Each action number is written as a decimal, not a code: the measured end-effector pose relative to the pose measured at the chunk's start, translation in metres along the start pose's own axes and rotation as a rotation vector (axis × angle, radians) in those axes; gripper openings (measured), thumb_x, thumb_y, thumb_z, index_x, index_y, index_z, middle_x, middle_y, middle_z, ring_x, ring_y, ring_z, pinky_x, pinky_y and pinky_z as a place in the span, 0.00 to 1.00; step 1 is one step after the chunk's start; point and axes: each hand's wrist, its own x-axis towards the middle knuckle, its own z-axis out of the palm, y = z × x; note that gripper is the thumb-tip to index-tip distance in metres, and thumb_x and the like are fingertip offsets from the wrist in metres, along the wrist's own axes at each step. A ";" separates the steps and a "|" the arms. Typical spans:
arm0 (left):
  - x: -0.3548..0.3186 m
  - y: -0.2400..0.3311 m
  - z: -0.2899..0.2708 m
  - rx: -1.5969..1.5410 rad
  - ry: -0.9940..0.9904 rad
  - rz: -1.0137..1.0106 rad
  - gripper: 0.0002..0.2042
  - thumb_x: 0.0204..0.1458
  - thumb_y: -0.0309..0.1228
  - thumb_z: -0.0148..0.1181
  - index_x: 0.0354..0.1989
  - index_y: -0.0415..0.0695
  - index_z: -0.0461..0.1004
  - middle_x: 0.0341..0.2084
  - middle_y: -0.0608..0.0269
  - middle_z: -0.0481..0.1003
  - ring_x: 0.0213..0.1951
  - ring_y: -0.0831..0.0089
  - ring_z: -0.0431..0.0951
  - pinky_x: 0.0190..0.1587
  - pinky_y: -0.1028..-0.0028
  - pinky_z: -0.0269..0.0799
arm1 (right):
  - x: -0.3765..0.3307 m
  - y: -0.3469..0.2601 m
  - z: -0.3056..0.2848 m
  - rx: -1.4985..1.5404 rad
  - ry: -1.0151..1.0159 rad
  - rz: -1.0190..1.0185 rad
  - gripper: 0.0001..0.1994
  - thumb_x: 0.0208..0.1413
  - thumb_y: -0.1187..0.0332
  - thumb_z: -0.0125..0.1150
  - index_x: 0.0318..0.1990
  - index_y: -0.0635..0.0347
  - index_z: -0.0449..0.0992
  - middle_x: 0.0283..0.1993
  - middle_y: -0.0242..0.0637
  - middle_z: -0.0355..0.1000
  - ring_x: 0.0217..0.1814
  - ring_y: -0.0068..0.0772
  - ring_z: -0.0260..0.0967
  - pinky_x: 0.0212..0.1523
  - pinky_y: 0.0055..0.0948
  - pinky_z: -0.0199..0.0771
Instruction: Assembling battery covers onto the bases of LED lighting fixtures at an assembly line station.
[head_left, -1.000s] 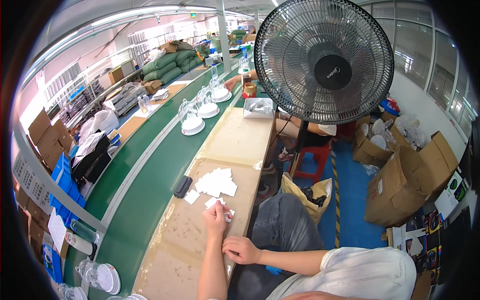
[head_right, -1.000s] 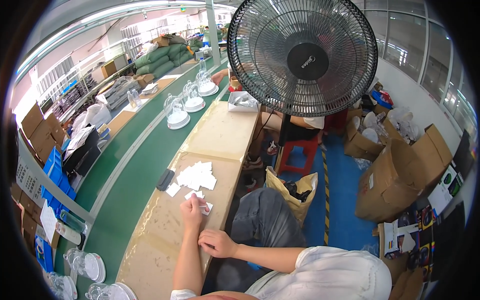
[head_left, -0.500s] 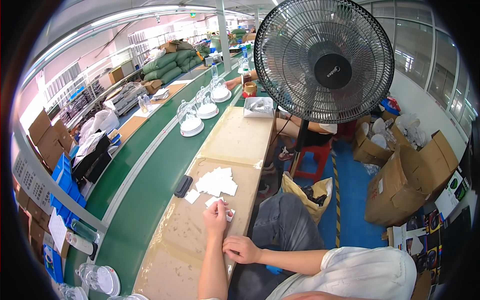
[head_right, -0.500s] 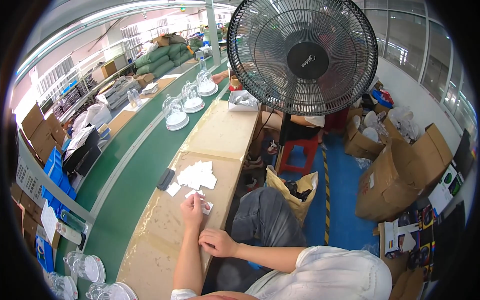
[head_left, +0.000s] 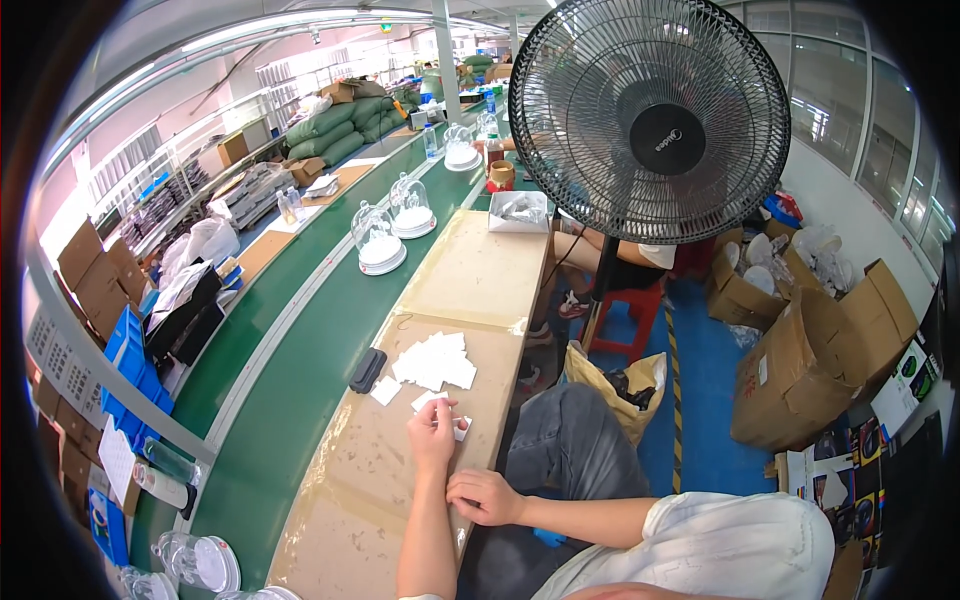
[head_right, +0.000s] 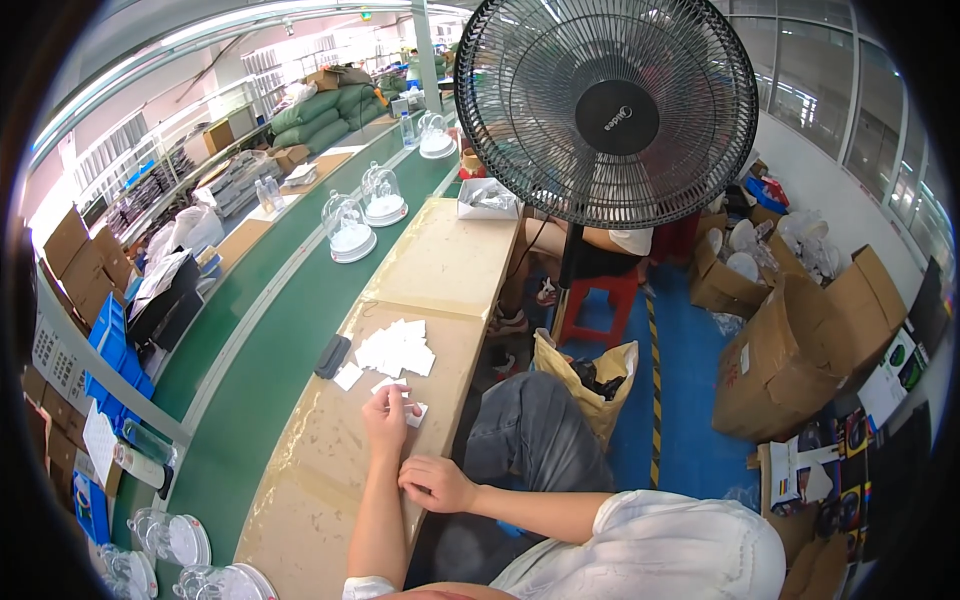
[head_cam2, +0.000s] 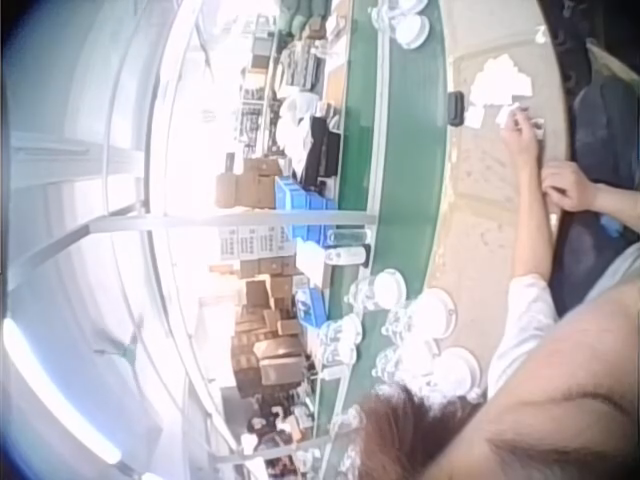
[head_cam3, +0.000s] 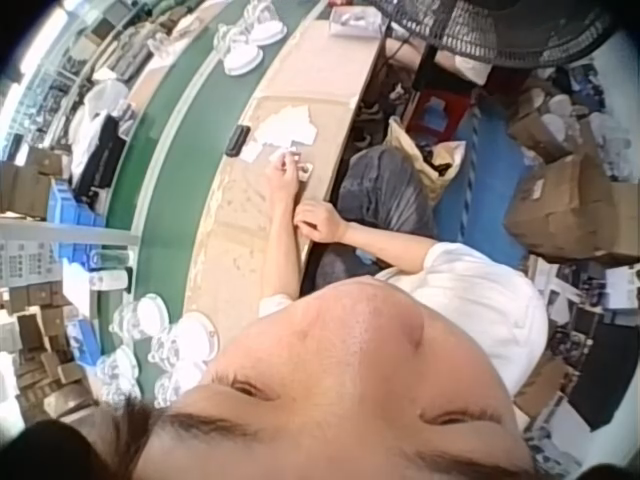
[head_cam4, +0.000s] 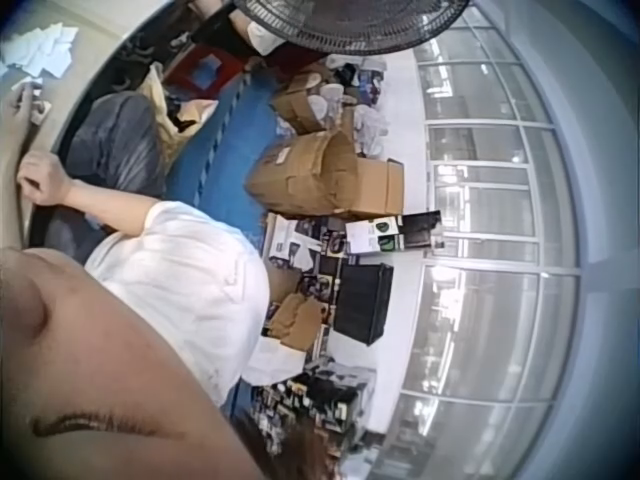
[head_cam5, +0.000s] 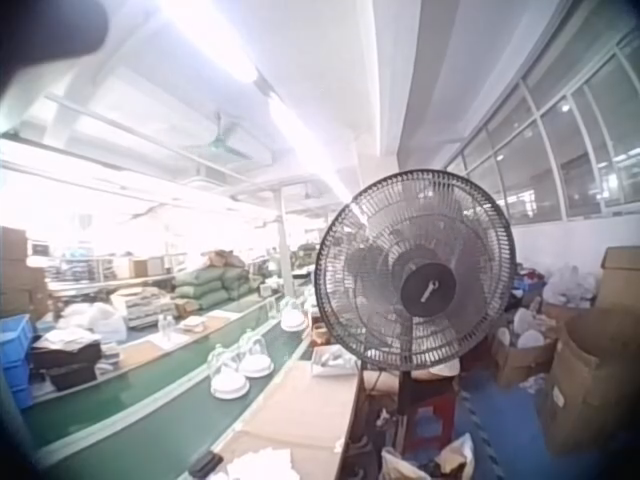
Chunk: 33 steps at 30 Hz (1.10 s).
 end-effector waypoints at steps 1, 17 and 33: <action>0.000 0.000 0.000 -0.002 0.001 0.009 0.12 0.64 0.31 0.50 0.35 0.36 0.78 0.15 0.64 0.76 0.21 0.81 0.76 0.23 0.79 0.68 | 0.000 0.000 0.000 0.001 -0.002 0.005 0.03 0.49 0.77 0.59 0.33 0.61 0.75 0.35 0.40 0.73 0.38 0.43 0.73 0.38 0.34 0.74; 0.000 0.005 0.000 0.001 -0.002 0.014 0.09 0.62 0.27 0.50 0.40 0.38 0.77 0.18 0.62 0.77 0.22 0.79 0.77 0.24 0.79 0.69 | -0.002 0.003 0.001 -0.008 -0.021 0.038 0.04 0.48 0.77 0.59 0.33 0.60 0.76 0.36 0.39 0.75 0.38 0.41 0.74 0.38 0.34 0.75; -0.001 0.006 0.000 0.014 -0.017 0.020 0.10 0.61 0.24 0.46 0.43 0.38 0.76 0.18 0.61 0.77 0.21 0.78 0.78 0.25 0.79 0.69 | -0.001 0.002 0.000 0.000 -0.009 0.007 0.04 0.49 0.77 0.59 0.33 0.61 0.75 0.36 0.40 0.73 0.39 0.43 0.73 0.39 0.35 0.74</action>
